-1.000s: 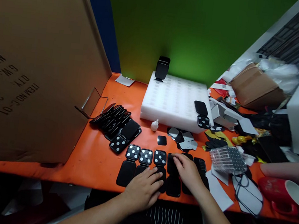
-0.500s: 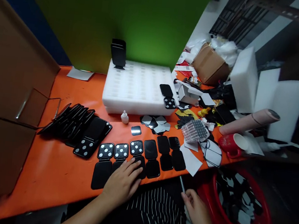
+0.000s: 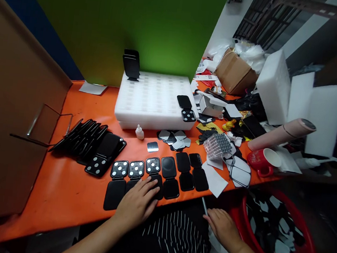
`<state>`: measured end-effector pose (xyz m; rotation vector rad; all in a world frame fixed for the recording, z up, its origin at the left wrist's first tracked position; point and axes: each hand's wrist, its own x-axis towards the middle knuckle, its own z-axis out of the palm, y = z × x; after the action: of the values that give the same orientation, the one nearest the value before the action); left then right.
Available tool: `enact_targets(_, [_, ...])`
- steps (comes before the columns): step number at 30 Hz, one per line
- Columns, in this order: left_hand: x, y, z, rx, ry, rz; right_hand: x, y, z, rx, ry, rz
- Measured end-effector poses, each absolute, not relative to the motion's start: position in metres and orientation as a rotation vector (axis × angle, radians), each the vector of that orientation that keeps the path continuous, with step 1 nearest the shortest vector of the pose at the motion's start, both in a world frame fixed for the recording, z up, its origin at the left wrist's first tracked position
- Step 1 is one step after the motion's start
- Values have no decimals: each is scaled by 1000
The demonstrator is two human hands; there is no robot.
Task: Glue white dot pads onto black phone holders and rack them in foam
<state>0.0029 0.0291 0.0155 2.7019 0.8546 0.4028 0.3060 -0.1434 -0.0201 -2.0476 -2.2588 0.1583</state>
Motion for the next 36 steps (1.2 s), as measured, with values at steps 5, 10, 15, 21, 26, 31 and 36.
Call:
enact_targets(5, [4,27,18,2671,877,404,318,-135,-12,-1903,-2425,207])
enact_targets(10, [5,26,22,2624,906,430,314,-141,-17,-1995,-2259,442])
enact_targets(15, [4,26,22,2604,891,460,306,-150,-24,-2080,-2061,462])
enact_targets(21, [3,27,20,2590,885,458,315,-141,-16,-2008,-2169,491])
enact_targets(26, [4,26,21,2588,903,419,328,-134,-15,-1829,-2367,335])
enact_targets(31, [5,25,21,2604,909,380,335,-129,-20,-1636,-2525,198])
enact_targets(36, [5,24,22,2604,913,395,355,-137,-14,-1551,-2563,303])
